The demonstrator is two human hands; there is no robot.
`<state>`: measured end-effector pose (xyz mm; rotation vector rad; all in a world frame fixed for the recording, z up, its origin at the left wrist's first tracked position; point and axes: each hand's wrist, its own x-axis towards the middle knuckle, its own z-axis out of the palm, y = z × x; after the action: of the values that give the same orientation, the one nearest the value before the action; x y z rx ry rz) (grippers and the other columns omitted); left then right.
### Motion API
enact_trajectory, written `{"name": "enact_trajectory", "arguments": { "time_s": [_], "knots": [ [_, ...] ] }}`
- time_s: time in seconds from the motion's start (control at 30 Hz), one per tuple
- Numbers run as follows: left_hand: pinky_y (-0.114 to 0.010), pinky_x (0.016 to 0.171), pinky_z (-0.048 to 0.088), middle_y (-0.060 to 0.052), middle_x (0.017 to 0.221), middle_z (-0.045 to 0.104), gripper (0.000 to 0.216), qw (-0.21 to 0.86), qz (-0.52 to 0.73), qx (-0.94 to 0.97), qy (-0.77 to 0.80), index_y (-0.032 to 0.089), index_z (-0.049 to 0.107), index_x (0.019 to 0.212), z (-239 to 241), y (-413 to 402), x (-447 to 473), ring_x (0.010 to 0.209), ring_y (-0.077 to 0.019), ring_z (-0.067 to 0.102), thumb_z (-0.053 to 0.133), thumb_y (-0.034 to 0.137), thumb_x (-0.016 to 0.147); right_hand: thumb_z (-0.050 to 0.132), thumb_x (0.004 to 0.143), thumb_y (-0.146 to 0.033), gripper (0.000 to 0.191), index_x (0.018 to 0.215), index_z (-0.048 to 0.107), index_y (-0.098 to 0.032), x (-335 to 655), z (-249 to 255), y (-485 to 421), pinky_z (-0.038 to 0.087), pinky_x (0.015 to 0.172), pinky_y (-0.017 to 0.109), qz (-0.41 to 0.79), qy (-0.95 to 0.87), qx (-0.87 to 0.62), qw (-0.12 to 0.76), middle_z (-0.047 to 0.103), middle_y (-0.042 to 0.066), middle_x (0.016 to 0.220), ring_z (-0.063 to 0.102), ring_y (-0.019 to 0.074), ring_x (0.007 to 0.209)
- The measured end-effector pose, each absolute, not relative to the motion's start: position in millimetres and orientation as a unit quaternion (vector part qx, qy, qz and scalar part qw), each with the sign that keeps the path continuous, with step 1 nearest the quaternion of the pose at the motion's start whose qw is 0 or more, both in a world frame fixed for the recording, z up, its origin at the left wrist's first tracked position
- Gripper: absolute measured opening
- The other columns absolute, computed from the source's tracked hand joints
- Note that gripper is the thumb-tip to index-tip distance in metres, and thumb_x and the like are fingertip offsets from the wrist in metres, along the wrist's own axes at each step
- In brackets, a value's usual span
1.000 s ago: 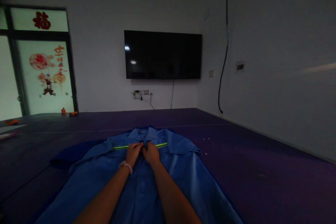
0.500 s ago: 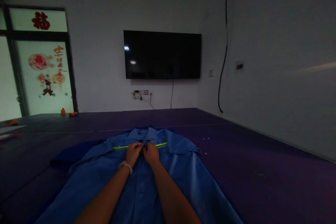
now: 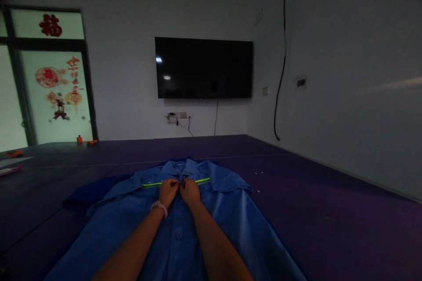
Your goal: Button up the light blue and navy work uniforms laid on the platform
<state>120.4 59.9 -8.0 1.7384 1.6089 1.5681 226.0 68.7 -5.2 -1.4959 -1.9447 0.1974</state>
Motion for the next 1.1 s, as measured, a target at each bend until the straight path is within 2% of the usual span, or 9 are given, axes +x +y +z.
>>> {"name": "enact_trajectory", "arguments": {
  "time_s": [0.37, 0.57, 1.1],
  "knots": [
    [-0.025, 0.065, 0.043, -0.004, 0.068, 0.067, 0.016, 0.137, 0.535, 0.608, 0.57, 0.016, 0.065, 0.062, -7.0, 60.5, 121.3, 0.067, -0.0146, 0.061, 0.051, 0.013, 0.07, 0.054, 0.072, -0.018, 0.009, 0.073, 0.063, -0.015, 225.7, -3.9, 69.7, 0.032, 0.054, 0.021, 0.074, -0.722, -0.591, 0.352, 0.065, 0.008, 0.073, 0.058, 0.016, 0.07],
    [-0.025, 0.066, 0.044, -0.005, 0.071, 0.068, 0.017, 0.14, 0.528, 0.613, 0.571, 0.016, 0.067, 0.064, -8.0, 61.2, 120.7, 0.068, -0.015, 0.061, 0.051, 0.011, 0.069, 0.054, 0.073, -0.018, 0.011, 0.065, 0.061, -0.015, 227.7, -5.5, 71.2, 0.028, 0.05, 0.02, 0.086, -0.724, -0.585, 0.355, 0.064, 0.005, 0.066, 0.057, 0.0136, 0.063],
    [-0.024, 0.066, 0.043, -0.003, 0.069, 0.067, 0.017, 0.131, 0.535, 0.607, 0.573, 0.016, 0.066, 0.064, -9.9, 62.7, 120.9, 0.068, -0.0143, 0.06, 0.051, 0.01, 0.069, 0.054, 0.072, -0.014, 0.011, 0.08, 0.062, -0.014, 229.4, -5.1, 70.3, 0.032, 0.054, 0.019, 0.107, -0.726, -0.57, 0.37, 0.065, 0.005, 0.072, 0.058, 0.0138, 0.069]
  ]
}}
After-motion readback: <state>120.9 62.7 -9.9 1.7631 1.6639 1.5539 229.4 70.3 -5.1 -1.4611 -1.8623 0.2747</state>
